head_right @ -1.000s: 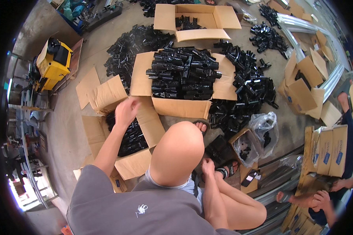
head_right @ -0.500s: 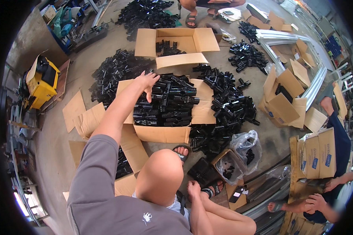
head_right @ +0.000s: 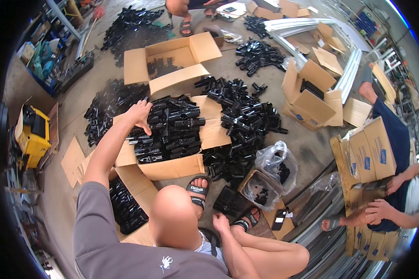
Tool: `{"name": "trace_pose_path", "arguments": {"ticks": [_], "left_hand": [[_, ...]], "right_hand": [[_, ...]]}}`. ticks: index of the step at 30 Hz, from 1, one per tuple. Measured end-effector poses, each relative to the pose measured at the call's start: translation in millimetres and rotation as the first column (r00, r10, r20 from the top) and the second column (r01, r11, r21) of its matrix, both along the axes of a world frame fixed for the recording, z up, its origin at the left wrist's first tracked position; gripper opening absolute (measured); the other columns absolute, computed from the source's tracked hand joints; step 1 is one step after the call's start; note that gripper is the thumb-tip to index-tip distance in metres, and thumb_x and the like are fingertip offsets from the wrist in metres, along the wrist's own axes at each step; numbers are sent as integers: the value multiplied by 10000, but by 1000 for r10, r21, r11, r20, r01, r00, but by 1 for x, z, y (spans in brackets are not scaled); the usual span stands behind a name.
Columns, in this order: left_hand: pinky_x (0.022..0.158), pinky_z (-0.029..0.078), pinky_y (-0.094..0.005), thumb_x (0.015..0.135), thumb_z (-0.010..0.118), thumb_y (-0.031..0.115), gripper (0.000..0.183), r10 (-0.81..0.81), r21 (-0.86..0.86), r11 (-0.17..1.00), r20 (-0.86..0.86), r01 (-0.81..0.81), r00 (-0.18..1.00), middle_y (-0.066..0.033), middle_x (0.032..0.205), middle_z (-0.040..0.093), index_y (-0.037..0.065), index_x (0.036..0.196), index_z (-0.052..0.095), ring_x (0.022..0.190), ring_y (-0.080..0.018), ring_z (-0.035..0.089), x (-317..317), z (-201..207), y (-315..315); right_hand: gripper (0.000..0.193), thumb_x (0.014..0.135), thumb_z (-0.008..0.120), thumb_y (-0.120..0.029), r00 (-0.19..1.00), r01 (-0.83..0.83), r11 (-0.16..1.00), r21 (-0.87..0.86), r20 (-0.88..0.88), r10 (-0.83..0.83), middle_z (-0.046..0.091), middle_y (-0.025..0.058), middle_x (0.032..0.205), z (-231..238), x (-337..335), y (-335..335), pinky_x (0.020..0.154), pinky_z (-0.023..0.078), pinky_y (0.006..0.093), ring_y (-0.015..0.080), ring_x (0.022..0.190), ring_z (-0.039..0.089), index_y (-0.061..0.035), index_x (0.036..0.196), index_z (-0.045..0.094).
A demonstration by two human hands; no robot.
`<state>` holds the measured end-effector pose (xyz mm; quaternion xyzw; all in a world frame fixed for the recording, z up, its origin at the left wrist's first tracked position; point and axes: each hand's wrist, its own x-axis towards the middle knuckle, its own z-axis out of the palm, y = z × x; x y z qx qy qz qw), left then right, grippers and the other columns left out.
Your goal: The person sorts black plastic components from a large pile into boxes and then assembles smaller pins into them while sitting on the floor.
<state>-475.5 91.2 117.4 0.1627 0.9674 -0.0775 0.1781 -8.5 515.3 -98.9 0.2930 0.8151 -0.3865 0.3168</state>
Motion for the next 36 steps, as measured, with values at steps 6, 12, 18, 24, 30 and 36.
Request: {"name": "trace_pose_path", "arguments": {"ticks": [6, 12, 18, 24, 30, 36], "left_hand": [[1013, 506, -473, 415, 997, 569, 1186, 8, 24, 1000, 3, -8, 1000, -207, 1234, 605, -1, 1302, 454, 1211, -386, 579, -5, 0, 9], [1039, 508, -461, 406, 1025, 518, 1240, 44, -1, 999, 28, -44, 999, -207, 1295, 606, 5, 1354, 412, 1273, -380, 576, -8, 12, 25], [1031, 511, -475, 372, 1036, 498, 1330, 85, 71, 994, -65, -80, 994, -229, 1274, 616, -4, 1410, 373, 1244, -407, 587, -3, 5, 21], [1014, 523, -454, 393, 1013, 424, 975, 15, 176, 984, -83, -1, 996, -187, 1178, 612, -7, 1171, 615, 1188, -377, 593, -2, 8, 11], [1000, 520, -482, 563, 951, 377, 853, -125, 167, 974, -163, 152, 979, -212, 1192, 596, 1, 1208, 537, 1181, -400, 590, -4, -26, 30], [934, 509, -441, 592, 931, 522, 833, -155, 68, 982, -260, 178, 953, -119, 1135, 607, 54, 1176, 563, 1139, -320, 594, 31, -19, 17]], "right_hand": [[451, 965, 613, -365, 999, -39, 999, 20, 29, 38, 778, 169, 1009, 13, -5, -5, 887, 567, 391, 292, 964, 755, 2, 1206, 710], [472, 950, 613, -393, 999, -22, 1000, 17, 32, 21, 778, 176, 1041, 9, -2, -4, 914, 564, 400, 307, 1007, 750, -20, 1217, 720], [483, 944, 620, -406, 998, 4, 1000, 22, 61, -5, 771, 198, 1093, 19, -9, -5, 971, 549, 411, 339, 1087, 730, -31, 1230, 722], [474, 943, 628, -403, 996, -27, 999, 19, 80, 25, 735, 231, 1205, 32, -19, -7, 1034, 524, 430, 384, 1179, 688, -39, 1231, 725], [418, 971, 636, -325, 999, 9, 1000, -15, -33, -9, 783, 169, 1000, -33, 13, -2, 810, 584, 375, 252, 877, 769, 3, 1218, 717], [431, 969, 630, -322, 998, -40, 999, 1, -42, 40, 781, 168, 1002, -20, 7, -2, 793, 582, 359, 226, 849, 767, 31, 1202, 711]]}}
